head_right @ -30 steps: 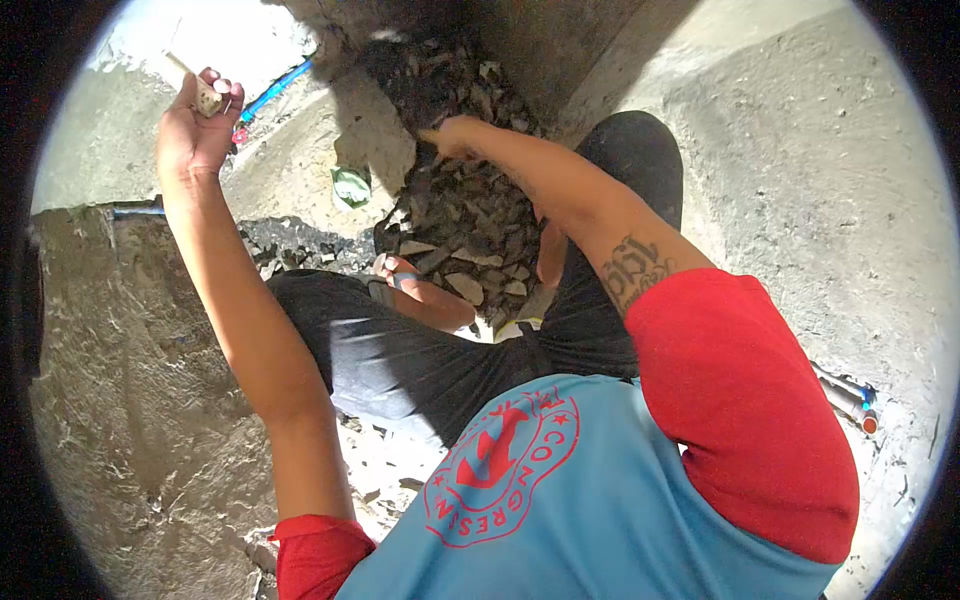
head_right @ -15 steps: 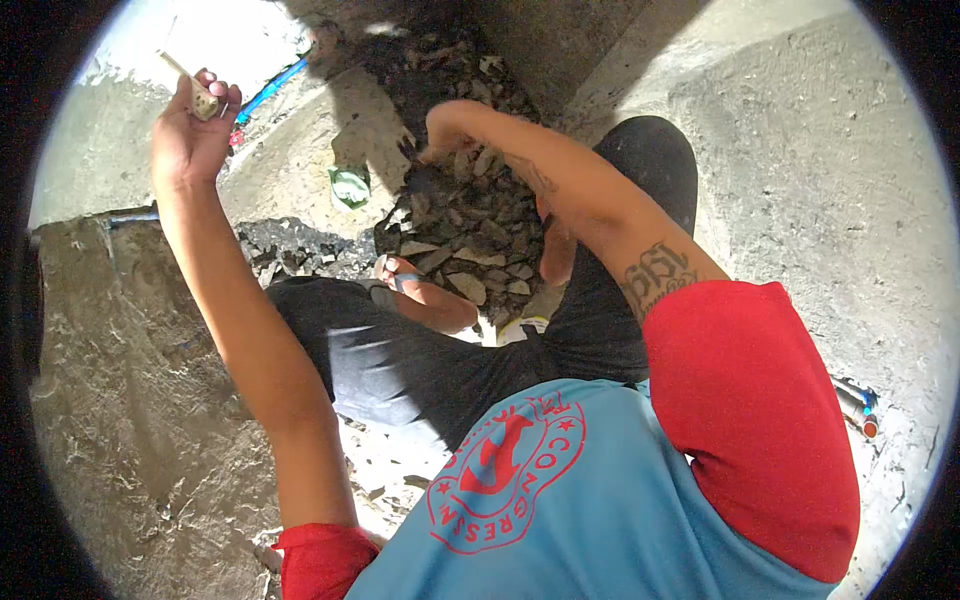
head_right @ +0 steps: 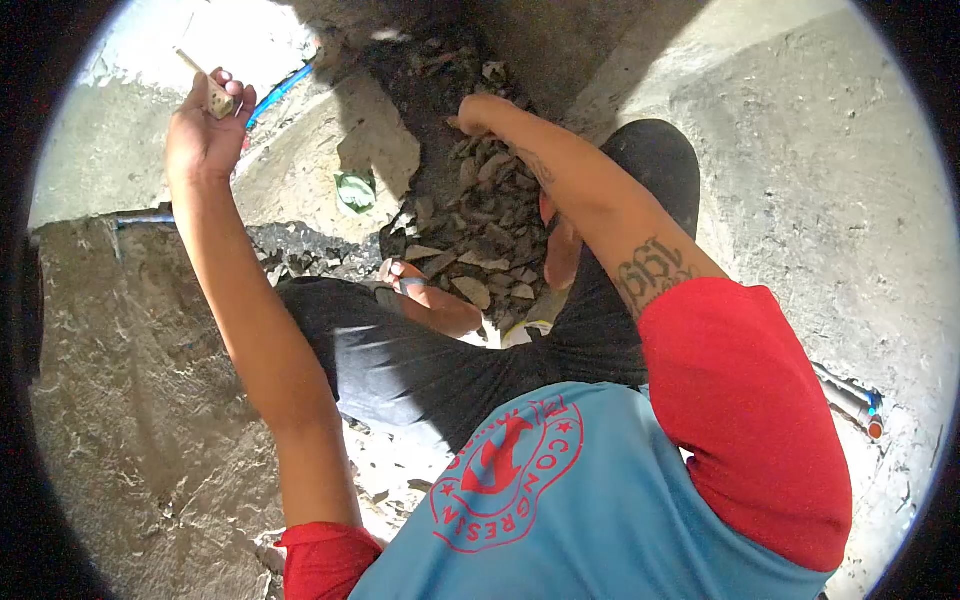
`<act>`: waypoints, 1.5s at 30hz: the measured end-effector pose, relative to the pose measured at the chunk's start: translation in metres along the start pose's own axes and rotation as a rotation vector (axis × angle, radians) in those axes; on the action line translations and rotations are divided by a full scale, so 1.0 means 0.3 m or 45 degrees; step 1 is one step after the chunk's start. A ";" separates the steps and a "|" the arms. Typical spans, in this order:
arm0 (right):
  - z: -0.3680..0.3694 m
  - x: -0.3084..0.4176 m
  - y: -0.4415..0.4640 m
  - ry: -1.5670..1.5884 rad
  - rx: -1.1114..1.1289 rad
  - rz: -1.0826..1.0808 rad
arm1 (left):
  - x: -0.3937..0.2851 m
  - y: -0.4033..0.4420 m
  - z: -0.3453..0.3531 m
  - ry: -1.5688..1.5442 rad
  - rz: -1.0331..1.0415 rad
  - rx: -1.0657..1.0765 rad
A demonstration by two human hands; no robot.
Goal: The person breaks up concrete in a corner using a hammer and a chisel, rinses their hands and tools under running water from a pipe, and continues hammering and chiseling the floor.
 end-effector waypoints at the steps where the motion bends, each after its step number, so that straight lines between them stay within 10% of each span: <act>1: 0.001 -0.011 0.001 0.033 0.004 0.016 | -0.004 0.004 -0.003 -0.004 0.002 0.008; 15: -0.283 -0.034 -0.195 0.985 -0.670 -0.037 | -0.031 -0.010 -0.017 -0.098 0.052 -0.019; 20: -0.490 -0.001 -0.507 1.576 -1.097 -0.655 | -0.012 0.037 -0.026 -0.161 -0.040 0.141; 29: -0.615 0.086 -1.109 1.452 -1.378 -1.193 | -0.010 -0.007 0.021 -0.005 0.026 0.250; 39: -0.630 0.070 -1.361 1.460 -1.553 -1.078 | 0.099 0.014 -0.039 0.170 -0.142 -0.053; 43: -0.645 0.036 -1.309 1.319 -1.436 -1.067 | 0.190 0.140 -0.049 0.220 -0.332 0.229; 45: -0.671 0.045 -1.257 1.116 -1.521 -0.994 | 0.216 0.216 -0.141 0.953 -0.383 0.002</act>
Point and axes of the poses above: each hand's wrist, its own y-axis towards the middle knuckle, its own z-axis out of the palm, x = y × z, the point moved 6 cm from there along y, towards the middle knuckle, and after that the axes turned 8 degrees about -y, right-handed, at the moved point
